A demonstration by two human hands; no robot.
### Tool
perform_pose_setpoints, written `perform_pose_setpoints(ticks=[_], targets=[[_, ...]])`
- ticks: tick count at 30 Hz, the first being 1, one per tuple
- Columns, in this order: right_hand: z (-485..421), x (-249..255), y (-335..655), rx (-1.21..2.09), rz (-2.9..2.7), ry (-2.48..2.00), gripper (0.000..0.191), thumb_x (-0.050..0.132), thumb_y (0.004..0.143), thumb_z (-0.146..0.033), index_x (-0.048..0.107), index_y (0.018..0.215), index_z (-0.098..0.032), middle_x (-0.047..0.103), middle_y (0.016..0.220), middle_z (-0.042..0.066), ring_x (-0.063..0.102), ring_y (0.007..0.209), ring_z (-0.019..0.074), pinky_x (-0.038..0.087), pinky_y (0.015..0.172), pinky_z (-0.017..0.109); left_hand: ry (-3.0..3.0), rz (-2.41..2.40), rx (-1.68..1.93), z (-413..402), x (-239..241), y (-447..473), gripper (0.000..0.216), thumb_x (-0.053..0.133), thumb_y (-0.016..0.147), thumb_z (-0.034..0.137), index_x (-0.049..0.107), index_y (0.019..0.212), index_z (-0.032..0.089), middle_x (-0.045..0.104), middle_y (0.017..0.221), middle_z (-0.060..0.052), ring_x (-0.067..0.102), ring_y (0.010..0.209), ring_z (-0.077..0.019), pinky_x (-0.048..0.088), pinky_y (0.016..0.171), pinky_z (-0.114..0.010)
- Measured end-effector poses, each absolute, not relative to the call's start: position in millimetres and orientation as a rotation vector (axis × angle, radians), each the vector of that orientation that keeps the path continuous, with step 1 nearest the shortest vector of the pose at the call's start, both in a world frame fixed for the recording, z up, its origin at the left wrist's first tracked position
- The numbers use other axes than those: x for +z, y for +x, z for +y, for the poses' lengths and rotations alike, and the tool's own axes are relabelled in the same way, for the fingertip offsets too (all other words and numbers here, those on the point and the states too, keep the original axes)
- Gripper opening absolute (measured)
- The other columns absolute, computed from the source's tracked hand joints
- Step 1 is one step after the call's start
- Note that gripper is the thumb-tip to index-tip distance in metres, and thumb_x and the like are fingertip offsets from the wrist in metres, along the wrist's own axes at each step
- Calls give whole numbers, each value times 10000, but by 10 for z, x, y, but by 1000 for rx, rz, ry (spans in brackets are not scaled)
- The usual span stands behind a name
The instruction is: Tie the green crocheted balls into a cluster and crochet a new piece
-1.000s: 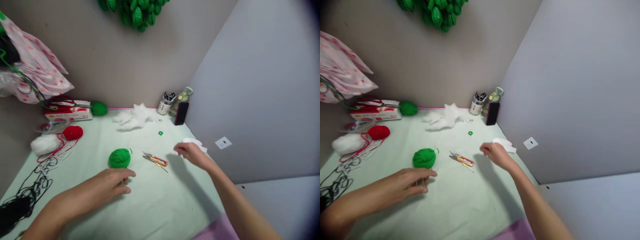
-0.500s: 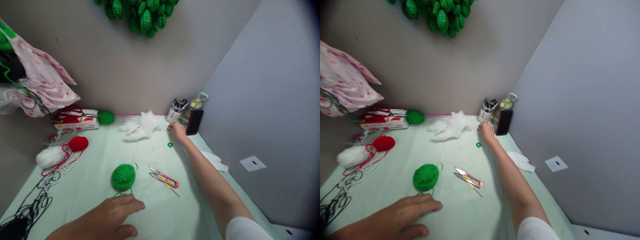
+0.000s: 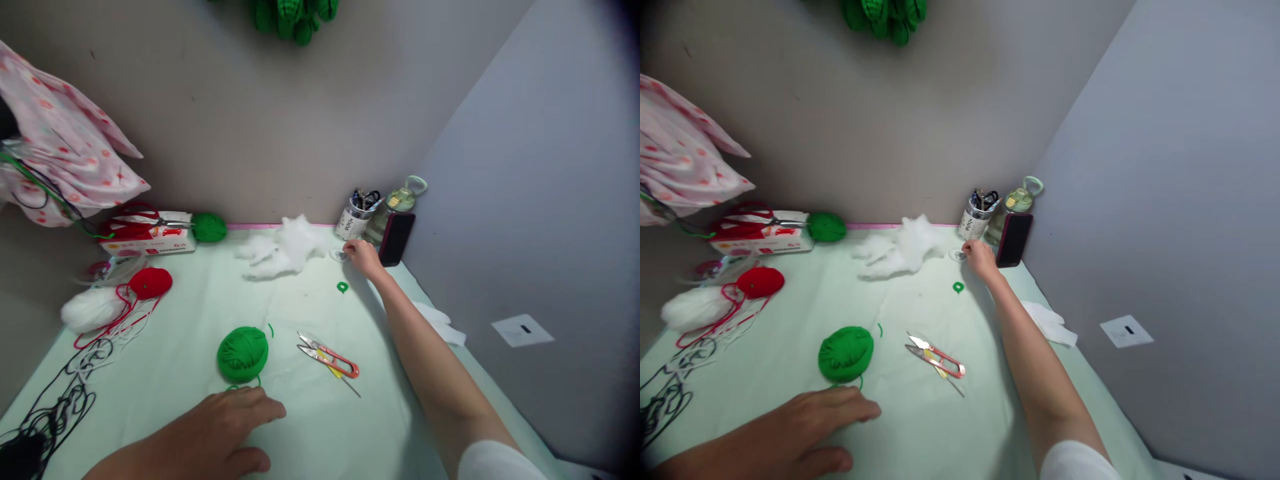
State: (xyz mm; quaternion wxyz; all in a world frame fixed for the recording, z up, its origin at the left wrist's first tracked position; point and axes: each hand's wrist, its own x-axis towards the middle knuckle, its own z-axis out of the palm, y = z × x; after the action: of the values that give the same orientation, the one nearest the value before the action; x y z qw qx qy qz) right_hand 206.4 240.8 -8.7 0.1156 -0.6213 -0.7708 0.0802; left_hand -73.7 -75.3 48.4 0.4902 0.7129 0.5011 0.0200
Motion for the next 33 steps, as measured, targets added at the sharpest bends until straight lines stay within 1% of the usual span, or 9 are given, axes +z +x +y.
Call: perform_pose_setpoints(ticks=[5,8,11,13,16,21,25,29,33], targets=[[2426,-60,2084,248,-2273,-1810,217,584,858,-196,771,968,-210,765,975,92,673,934,232,423,731,271,1756,1231,-1,-714,456,-714,482,658,832,277,662,1313,308,662,1362,-46,597,1271,-298,469,1079,-404],[2415,-98,2073,261,-2297,-1796,166,660,798,-197,776,916,-201,753,1016,119,667,969,261,419,745,286,1773,1224,13,-707,441,-706,484,666,804,250,682,1285,301,695,1310,-41,641,1207,-292,499,1042,-374],[2411,-144,2066,275,-2283,-1771,161,634,790,-150,768,874,-177,732,1073,152,659,986,274,417,758,299,1790,1234,89,-731,420,-717,472,669,791,225,701,1252,322,724,1251,-8,674,1144,-269,523,1002,-338],[2417,-156,2080,301,-2250,-1744,166,606,800,-138,760,854,-168,726,1086,159,655,984,271,417,760,301,1808,1248,115,-754,402,-732,461,667,803,234,701,1251,337,722,1257,8,668,1155,-259,523,1000,-323],[2435,-149,2128,383,-2171,-1694,168,583,814,-157,747,848,-163,743,973,135,659,912,246,425,747,293,1844,1252,83,-774,378,-748,464,662,818,248,689,1272,342,711,1285,13,662,1170,-244,522,1002,-302],[2462,-168,2202,626,-2016,-1586,172,540,803,-197,706,801,-150,717,707,60,628,662,168,450,638,251,1885,1250,99,-753,341,-740,489,651,802,212,694,1272,339,722,1265,19,678,1136,-235,527,986,-269],[2476,-223,2206,793,-1921,-1498,161,541,779,-243,670,776,-147,721,693,61,583,550,137,452,543,232,1899,1232,96,-738,298,-741,512,659,784,228,693,1287,319,722,1265,-1,676,1134,-246,521,983,-250],[2497,-262,2194,838,-1869,-1458,149,559,760,-257,657,755,-145,713,682,71,572,529,133,455,521,231,1920,1225,61,-744,234,-750,529,662,778,248,683,1300,334,718,1272,-1,674,1126,-249,521,981,-254],[2501,-265,2203,753,-1878,-1480,222,547,762,-217,702,895,-130,706,701,58,582,563,146,475,570,249,1889,1238,98,-752,180,-743,543,653,772,197,676,1289,361,733,1227,26,702,1028,-212,541,932,-233]])
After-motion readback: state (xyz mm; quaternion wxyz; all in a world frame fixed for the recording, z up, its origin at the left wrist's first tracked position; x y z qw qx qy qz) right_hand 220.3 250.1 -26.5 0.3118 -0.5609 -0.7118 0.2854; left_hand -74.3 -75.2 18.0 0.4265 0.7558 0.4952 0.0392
